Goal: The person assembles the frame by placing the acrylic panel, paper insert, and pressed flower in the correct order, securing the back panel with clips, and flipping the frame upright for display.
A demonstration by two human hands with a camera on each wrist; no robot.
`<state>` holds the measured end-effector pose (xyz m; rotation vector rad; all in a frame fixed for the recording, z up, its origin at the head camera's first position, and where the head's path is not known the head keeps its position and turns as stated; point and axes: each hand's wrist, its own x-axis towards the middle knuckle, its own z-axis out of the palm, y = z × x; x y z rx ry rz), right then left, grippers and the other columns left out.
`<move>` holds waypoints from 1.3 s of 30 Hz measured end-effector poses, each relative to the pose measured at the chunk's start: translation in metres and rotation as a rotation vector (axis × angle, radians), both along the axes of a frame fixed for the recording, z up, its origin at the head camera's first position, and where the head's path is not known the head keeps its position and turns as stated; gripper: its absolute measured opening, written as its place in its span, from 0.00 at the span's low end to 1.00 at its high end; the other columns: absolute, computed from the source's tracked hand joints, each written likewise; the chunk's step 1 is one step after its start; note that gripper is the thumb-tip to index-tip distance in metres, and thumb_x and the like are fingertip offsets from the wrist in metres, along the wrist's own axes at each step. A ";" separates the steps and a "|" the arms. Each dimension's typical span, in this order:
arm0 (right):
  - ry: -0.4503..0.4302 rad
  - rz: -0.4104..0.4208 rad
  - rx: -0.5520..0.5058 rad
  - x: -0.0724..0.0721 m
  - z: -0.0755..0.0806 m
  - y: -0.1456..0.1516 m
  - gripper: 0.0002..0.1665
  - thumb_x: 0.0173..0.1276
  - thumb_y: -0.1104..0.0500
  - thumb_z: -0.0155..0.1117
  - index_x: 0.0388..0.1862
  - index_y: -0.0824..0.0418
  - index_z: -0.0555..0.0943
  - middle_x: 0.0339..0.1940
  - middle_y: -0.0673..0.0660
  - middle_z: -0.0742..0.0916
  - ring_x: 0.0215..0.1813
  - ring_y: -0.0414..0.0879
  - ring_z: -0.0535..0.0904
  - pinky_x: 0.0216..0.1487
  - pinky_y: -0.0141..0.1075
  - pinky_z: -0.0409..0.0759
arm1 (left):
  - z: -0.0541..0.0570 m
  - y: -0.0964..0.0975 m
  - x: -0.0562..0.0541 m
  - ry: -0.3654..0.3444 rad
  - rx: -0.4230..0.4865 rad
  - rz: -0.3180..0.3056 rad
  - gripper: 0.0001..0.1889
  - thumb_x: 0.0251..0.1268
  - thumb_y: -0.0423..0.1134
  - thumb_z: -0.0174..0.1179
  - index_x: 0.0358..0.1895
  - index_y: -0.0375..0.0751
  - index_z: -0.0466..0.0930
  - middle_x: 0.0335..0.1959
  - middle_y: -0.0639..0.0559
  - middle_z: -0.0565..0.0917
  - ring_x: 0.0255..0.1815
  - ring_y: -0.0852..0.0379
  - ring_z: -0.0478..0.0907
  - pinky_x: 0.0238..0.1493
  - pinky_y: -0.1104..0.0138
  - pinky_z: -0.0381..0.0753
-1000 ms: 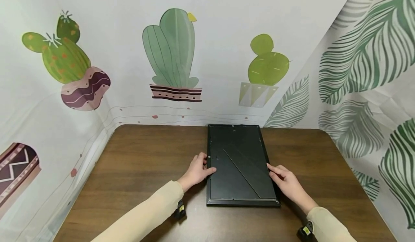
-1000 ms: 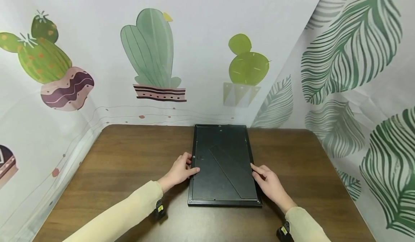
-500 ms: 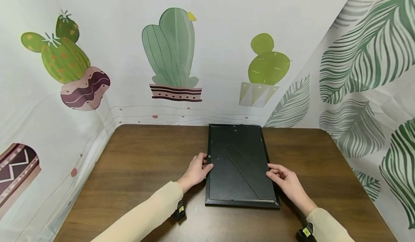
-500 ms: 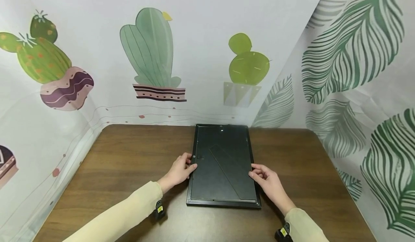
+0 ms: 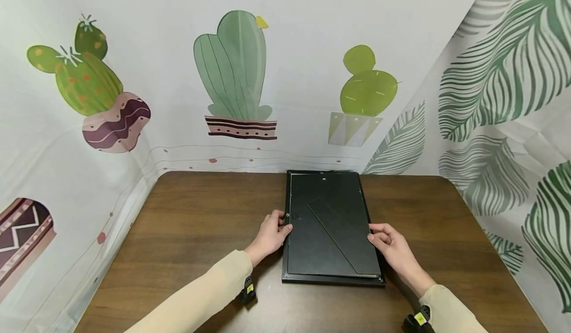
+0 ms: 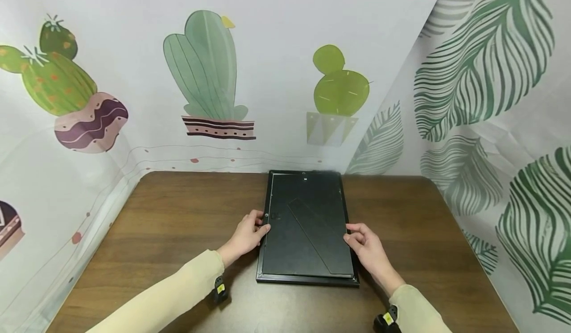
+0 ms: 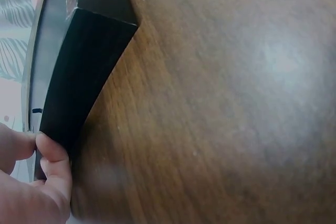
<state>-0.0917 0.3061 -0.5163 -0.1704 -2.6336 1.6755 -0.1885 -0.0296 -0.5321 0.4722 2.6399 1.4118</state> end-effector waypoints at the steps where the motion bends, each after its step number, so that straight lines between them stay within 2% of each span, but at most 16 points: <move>1: 0.021 0.008 0.017 0.000 0.000 0.000 0.20 0.77 0.63 0.64 0.63 0.72 0.77 0.39 0.59 0.91 0.42 0.33 0.80 0.46 0.28 0.76 | 0.000 0.000 0.000 0.000 -0.005 0.003 0.19 0.72 0.32 0.64 0.59 0.26 0.72 0.40 0.42 0.75 0.35 0.55 0.71 0.38 0.65 0.75; 4: 0.075 0.041 0.095 0.001 -0.001 0.000 0.19 0.76 0.65 0.65 0.60 0.73 0.78 0.33 0.55 0.90 0.35 0.34 0.76 0.40 0.30 0.73 | -0.001 0.001 0.000 0.018 -0.021 -0.004 0.21 0.71 0.32 0.64 0.62 0.27 0.71 0.40 0.42 0.75 0.36 0.54 0.72 0.40 0.62 0.75; 9: 0.097 0.077 0.220 0.000 0.001 0.003 0.19 0.74 0.63 0.68 0.60 0.71 0.80 0.28 0.48 0.85 0.29 0.36 0.71 0.33 0.32 0.69 | -0.002 0.001 -0.001 0.019 -0.034 -0.025 0.28 0.72 0.32 0.63 0.70 0.29 0.67 0.41 0.41 0.76 0.38 0.52 0.75 0.43 0.58 0.77; 16: 0.153 0.121 0.456 -0.003 0.009 0.002 0.17 0.70 0.64 0.71 0.56 0.69 0.84 0.26 0.45 0.81 0.27 0.35 0.70 0.31 0.32 0.71 | -0.003 0.000 -0.002 -0.013 -0.031 -0.037 0.29 0.72 0.33 0.63 0.72 0.30 0.66 0.43 0.38 0.76 0.38 0.52 0.76 0.43 0.57 0.78; 19: 0.174 0.145 0.537 -0.002 0.012 0.000 0.19 0.70 0.65 0.71 0.58 0.71 0.84 0.34 0.53 0.88 0.30 0.36 0.75 0.32 0.34 0.75 | -0.003 -0.001 -0.003 -0.025 -0.023 -0.043 0.29 0.73 0.34 0.63 0.73 0.30 0.66 0.44 0.37 0.76 0.38 0.52 0.76 0.41 0.59 0.80; 21: 0.213 0.158 0.568 -0.001 0.011 -0.001 0.21 0.69 0.66 0.71 0.59 0.73 0.84 0.34 0.55 0.88 0.29 0.36 0.74 0.32 0.34 0.75 | -0.002 -0.002 -0.003 -0.040 -0.014 -0.049 0.30 0.74 0.35 0.62 0.74 0.31 0.65 0.45 0.37 0.76 0.38 0.52 0.76 0.39 0.60 0.80; 23: 0.244 0.162 0.573 0.000 0.010 -0.001 0.22 0.68 0.67 0.71 0.60 0.73 0.84 0.35 0.55 0.87 0.29 0.35 0.73 0.31 0.34 0.75 | -0.002 -0.003 -0.002 -0.059 -0.017 -0.055 0.31 0.74 0.36 0.62 0.75 0.31 0.64 0.47 0.37 0.75 0.38 0.54 0.75 0.39 0.62 0.80; 25: 0.281 0.159 0.559 0.001 0.007 -0.001 0.22 0.68 0.68 0.70 0.60 0.73 0.84 0.32 0.50 0.83 0.28 0.33 0.69 0.30 0.33 0.72 | 0.000 -0.005 -0.002 -0.068 -0.027 -0.066 0.34 0.73 0.38 0.64 0.77 0.31 0.63 0.48 0.37 0.76 0.38 0.55 0.75 0.39 0.63 0.79; 30: 0.316 0.151 0.509 0.003 0.002 0.000 0.22 0.70 0.68 0.68 0.62 0.74 0.82 0.32 0.47 0.80 0.29 0.32 0.67 0.30 0.33 0.71 | 0.002 -0.005 0.000 -0.103 -0.055 -0.108 0.49 0.62 0.45 0.75 0.80 0.29 0.56 0.51 0.37 0.73 0.36 0.58 0.73 0.40 0.67 0.75; 33: 0.327 0.151 0.515 0.004 0.000 0.001 0.23 0.71 0.67 0.67 0.64 0.73 0.81 0.29 0.45 0.76 0.29 0.33 0.65 0.30 0.33 0.69 | 0.003 -0.004 0.001 -0.133 -0.060 -0.122 0.56 0.57 0.47 0.79 0.82 0.29 0.52 0.52 0.38 0.70 0.37 0.58 0.71 0.40 0.68 0.73; 39: 0.286 0.211 0.457 0.004 -0.003 0.008 0.29 0.72 0.63 0.69 0.69 0.71 0.77 0.28 0.45 0.71 0.30 0.34 0.64 0.30 0.32 0.67 | 0.003 -0.005 0.000 -0.132 -0.064 -0.140 0.59 0.56 0.47 0.80 0.82 0.28 0.50 0.50 0.39 0.68 0.38 0.57 0.70 0.40 0.67 0.73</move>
